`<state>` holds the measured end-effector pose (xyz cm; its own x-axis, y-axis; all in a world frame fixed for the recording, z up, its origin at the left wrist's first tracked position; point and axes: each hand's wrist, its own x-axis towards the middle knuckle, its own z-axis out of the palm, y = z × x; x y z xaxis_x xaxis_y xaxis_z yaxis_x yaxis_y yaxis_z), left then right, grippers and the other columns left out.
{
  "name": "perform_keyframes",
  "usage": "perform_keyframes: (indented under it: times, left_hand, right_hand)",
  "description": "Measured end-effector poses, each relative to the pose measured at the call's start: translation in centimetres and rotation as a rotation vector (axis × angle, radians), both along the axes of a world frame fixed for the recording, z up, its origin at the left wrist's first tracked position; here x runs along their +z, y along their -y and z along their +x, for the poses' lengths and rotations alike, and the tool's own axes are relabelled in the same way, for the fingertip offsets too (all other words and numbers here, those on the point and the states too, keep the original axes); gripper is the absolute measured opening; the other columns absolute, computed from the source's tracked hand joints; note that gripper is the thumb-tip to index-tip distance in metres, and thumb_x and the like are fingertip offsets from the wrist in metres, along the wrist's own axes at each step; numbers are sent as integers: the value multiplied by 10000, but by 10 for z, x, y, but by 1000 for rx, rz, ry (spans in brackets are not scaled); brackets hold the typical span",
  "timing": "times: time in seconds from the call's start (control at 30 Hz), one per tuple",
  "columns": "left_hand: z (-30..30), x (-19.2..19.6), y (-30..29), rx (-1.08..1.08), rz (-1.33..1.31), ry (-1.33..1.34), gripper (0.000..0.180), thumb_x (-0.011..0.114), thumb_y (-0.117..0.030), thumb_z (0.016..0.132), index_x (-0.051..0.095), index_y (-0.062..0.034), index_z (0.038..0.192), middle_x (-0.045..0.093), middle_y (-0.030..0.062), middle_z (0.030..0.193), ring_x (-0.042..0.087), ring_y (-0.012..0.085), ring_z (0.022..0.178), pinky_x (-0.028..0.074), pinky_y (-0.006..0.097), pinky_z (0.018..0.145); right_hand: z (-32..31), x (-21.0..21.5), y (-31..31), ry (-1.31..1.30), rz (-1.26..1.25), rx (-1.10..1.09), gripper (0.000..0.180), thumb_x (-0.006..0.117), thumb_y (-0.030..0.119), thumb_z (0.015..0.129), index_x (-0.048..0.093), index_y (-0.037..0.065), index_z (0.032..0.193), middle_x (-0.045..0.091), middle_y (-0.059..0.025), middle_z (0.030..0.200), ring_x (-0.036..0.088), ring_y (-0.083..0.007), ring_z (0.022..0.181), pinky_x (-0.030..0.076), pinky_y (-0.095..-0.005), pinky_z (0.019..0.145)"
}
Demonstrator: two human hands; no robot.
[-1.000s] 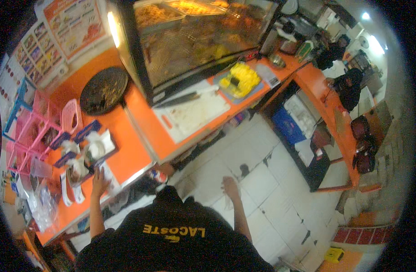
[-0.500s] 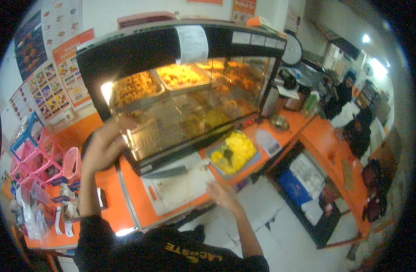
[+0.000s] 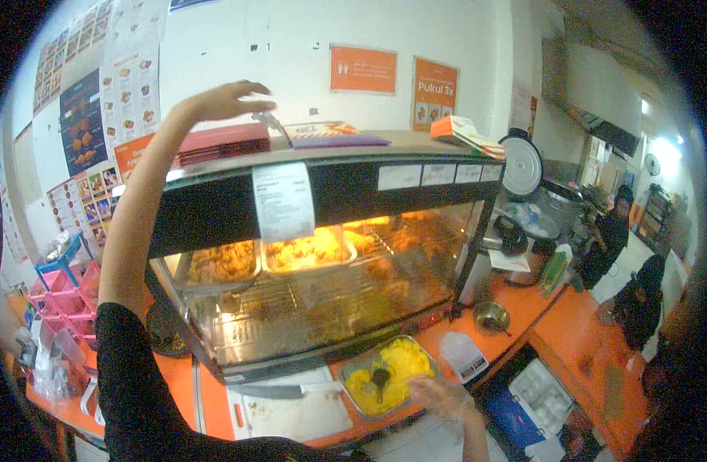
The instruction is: The person assembles multiple food orders at a counter, placing rice balls, fried chicken, and sauces into paper trays. They handle packaging materials and arrange items for customers in a fast-food setting.
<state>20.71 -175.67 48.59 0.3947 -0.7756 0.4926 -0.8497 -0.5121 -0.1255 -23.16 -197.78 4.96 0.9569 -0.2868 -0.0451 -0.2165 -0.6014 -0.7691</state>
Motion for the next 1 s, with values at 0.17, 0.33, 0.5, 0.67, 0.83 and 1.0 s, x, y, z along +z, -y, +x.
perform_keyframes:
  times: [0.17,0.33,0.5,0.67,0.83,1.0]
  left_hand:
    - [-24,-15,90,-150,197,-166,806,450,-699,829,455,-92,1359,433,214,1381,414,343,1285,337,459,1057]
    - [-2,-17,115,-1,216,-176,858,401,-742,794,467,-94,1353,418,205,1398,347,377,1332,275,579,1051]
    - [11,-9,133,202,250,-93,649,298,-579,929,518,-103,1312,448,165,1385,414,344,1288,349,482,1037]
    - [82,-13,148,363,321,39,533,305,-434,973,572,-41,1215,525,209,1285,491,378,1196,404,456,997]
    - [144,-14,166,437,428,-353,579,365,-457,921,385,-145,1409,443,91,1410,535,269,1175,395,470,1001]
    - [118,-16,170,365,509,-605,611,401,-372,893,287,-161,1455,471,91,1389,579,213,1113,410,453,998]
  right_hand:
    - [45,53,29,5,-109,184,364,551,298,937,560,80,1229,645,-75,1077,617,-154,990,497,-294,811]
    - [95,183,34,495,-165,257,238,554,253,933,646,43,997,650,-67,960,618,-152,876,494,-302,799]
    - [181,319,83,1010,-501,-18,247,541,226,905,637,10,833,633,-151,748,635,-250,727,479,-370,669]
    - [270,400,60,370,-765,-181,588,573,564,820,678,-13,872,672,-173,903,647,-315,841,493,-423,698]
    - [298,402,66,137,-700,-113,728,697,658,657,700,-32,887,675,-194,899,659,-297,875,508,-379,688]
    - [321,394,88,230,-332,49,444,777,415,713,711,6,871,639,-114,746,598,-186,711,432,-283,534]
